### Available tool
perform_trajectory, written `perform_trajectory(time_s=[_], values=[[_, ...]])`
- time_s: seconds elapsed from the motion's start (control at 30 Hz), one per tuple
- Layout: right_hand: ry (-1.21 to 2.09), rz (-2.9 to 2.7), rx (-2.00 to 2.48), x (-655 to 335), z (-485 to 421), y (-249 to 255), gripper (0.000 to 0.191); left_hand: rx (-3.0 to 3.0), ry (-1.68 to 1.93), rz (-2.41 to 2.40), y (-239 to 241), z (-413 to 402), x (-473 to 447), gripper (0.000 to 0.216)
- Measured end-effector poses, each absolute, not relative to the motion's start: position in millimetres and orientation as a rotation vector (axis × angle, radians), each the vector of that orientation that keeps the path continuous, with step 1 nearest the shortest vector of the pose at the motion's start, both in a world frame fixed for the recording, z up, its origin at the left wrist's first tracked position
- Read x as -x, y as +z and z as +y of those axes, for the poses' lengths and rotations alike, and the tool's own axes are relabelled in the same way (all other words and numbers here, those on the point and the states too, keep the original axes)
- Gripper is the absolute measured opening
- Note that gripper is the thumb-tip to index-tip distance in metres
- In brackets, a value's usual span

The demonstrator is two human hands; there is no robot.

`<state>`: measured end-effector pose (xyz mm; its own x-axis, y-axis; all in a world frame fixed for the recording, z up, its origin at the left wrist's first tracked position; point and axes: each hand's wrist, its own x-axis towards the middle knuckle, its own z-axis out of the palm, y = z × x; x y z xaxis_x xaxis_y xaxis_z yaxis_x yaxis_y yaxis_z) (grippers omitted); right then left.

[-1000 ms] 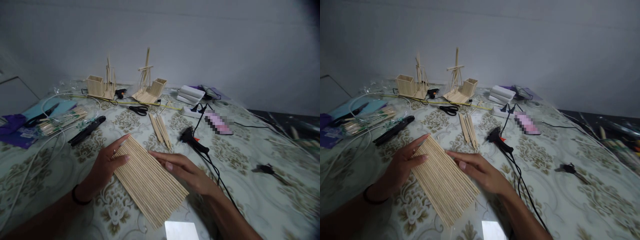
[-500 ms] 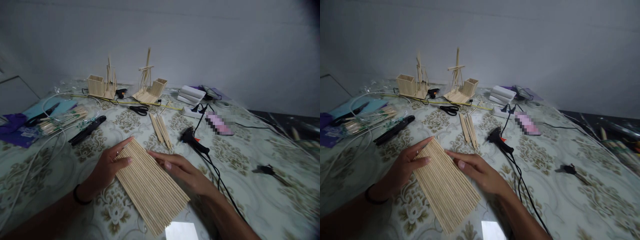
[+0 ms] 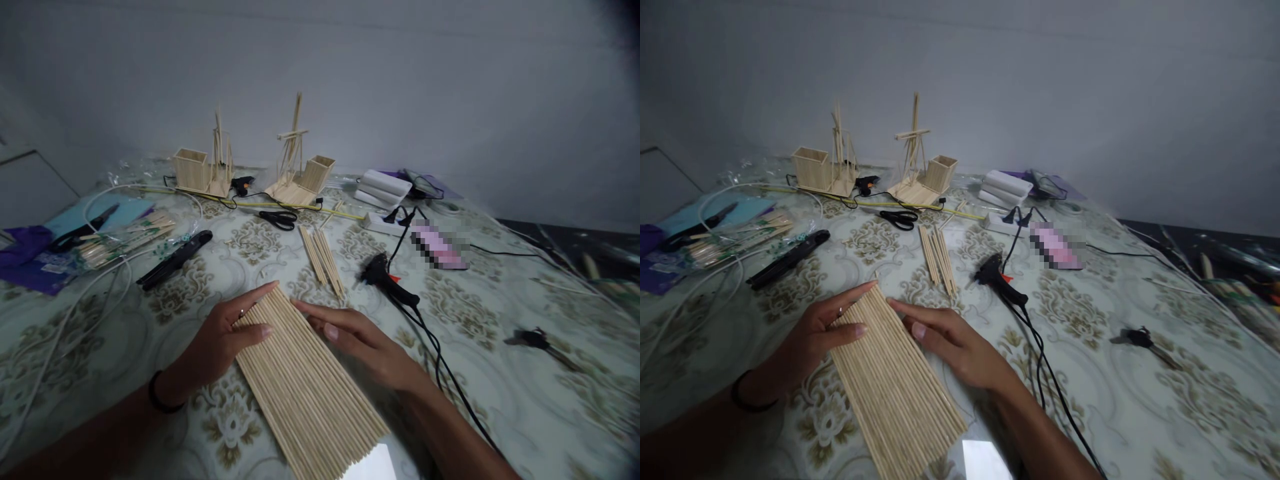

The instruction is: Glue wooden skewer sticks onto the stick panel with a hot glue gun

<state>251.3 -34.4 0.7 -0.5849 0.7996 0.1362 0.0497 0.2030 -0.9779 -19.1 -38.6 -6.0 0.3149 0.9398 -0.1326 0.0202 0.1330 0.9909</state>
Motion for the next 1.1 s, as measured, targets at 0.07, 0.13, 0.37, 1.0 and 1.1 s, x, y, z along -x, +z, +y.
perform_trajectory(time_s=[0.07,0.13,0.37,1.0,1.1], values=[[1.444,-1.808,0.787,-250.4,-34.8,1.1,0.039,-1.247,0.869,1.019,-5.8,-39.2,18.9,0.066],[1.453,-1.806,0.782,-249.6,-34.9,1.8,0.039,-1.245,0.859,0.996,-6.2,-39.9,18.9,0.065],[1.463,-1.816,0.791,-248.8,-35.3,3.4,0.044,-1.274,0.809,0.955,-7.5,-40.1,20.1,0.063],[1.500,-1.744,0.807,-243.4,-39.5,0.4,0.052,-1.334,0.827,0.973,-2.1,-40.7,19.5,0.060],[1.529,-1.731,0.793,-243.1,-39.3,-0.2,0.051,-1.334,0.809,0.975,-4.0,-40.9,21.0,0.061]])
